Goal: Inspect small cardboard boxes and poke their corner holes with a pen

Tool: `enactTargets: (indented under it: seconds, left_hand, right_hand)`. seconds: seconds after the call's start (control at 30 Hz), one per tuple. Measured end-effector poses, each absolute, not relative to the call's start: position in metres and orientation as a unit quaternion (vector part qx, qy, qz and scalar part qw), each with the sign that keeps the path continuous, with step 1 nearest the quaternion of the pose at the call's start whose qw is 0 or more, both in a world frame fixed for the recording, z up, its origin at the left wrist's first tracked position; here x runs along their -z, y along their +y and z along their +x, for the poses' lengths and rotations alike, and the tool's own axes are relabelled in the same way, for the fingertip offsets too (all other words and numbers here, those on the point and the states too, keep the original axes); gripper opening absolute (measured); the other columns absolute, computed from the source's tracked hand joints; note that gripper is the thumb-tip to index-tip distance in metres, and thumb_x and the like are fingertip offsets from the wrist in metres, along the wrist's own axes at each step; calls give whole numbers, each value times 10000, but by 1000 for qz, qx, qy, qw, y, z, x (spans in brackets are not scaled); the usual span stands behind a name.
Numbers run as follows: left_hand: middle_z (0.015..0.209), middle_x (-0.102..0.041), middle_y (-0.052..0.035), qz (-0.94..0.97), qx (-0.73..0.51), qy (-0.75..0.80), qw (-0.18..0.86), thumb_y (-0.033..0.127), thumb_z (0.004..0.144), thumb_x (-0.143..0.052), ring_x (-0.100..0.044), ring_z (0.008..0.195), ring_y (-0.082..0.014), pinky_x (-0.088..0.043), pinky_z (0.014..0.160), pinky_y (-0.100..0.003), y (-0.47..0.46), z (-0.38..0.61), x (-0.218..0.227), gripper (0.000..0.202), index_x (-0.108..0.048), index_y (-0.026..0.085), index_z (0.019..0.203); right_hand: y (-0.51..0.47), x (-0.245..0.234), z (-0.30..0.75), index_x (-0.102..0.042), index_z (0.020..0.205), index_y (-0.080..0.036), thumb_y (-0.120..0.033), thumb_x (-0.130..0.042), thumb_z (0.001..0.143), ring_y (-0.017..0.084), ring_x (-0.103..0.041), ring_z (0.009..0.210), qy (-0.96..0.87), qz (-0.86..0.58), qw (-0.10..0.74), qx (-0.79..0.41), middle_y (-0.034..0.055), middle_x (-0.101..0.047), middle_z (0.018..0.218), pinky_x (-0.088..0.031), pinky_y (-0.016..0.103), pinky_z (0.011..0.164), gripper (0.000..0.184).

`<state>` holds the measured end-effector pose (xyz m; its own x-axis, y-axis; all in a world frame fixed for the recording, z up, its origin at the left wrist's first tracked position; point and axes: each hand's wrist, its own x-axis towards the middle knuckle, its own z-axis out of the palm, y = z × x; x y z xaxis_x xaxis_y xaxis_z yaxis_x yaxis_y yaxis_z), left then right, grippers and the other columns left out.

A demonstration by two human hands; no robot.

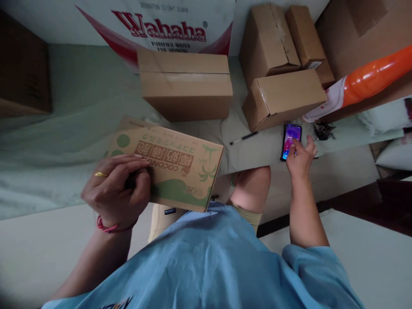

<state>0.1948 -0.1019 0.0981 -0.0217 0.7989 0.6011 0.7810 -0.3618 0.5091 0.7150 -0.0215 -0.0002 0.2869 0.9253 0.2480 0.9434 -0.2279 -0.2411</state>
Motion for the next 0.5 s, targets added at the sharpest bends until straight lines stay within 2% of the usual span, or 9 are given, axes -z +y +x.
enactTargets:
  seconds: [0.2, 0.33, 0.4, 0.47, 0.5]
  left_hand:
    - [978, -800, -52, 695, -449, 561, 13, 66, 861, -689, -791, 976, -258, -640, 906, -418, -102, 196, -97, 233, -779, 240, 986]
    - [1037, -781, -53, 655, -496, 569, 26, 70, 883, -710, -743, 1174, -303, -586, 1090, -534, -107, 192, -104, 245, -785, 265, 1011]
    - [1119, -766, -61, 612, -518, 597, 20, 103, 938, -698, -701, 1274, -309, -529, 1189, -581, -109, 186, -105, 204, -786, 266, 1025]
    - [1253, -747, -79, 566, -518, 641, 23, 144, 980, -677, -671, 1342, -300, -505, 1228, -573, -110, 178, -102, 182, -788, 250, 1079]
    - [1331, -731, -92, 542, -510, 667, 37, 172, 986, -679, -659, 1369, -300, -518, 1214, -555, -111, 174, -100, 190, -787, 238, 1127]
  right_hand:
    - [-22, -3, 710, -837, 1143, -173, -204, -598, 927, 383, -506, 1482, -581, -781, 228, 15, 233, -543, 1608, -341, 631, 1261, 323]
    - [-31, -22, 683, -849, 1055, -176, -280, -609, 938, 322, -661, 1295, -553, -751, 358, 30, 211, -724, 1317, -461, 541, 1196, 286]
    - [-42, -35, 655, -842, 1026, -201, -348, -626, 962, 263, -725, 1066, -535, -733, 418, -42, 138, -778, 1083, -553, 492, 1062, 269]
    - [-56, -46, 620, -830, 1029, -221, -429, -674, 971, 200, -714, 824, -499, -711, 454, -198, 62, -779, 916, -603, 416, 875, 266]
    - [-64, -51, 601, -828, 1032, -229, -473, -716, 962, 182, -705, 770, -479, -693, 455, -287, 44, -781, 884, -606, 378, 806, 278]
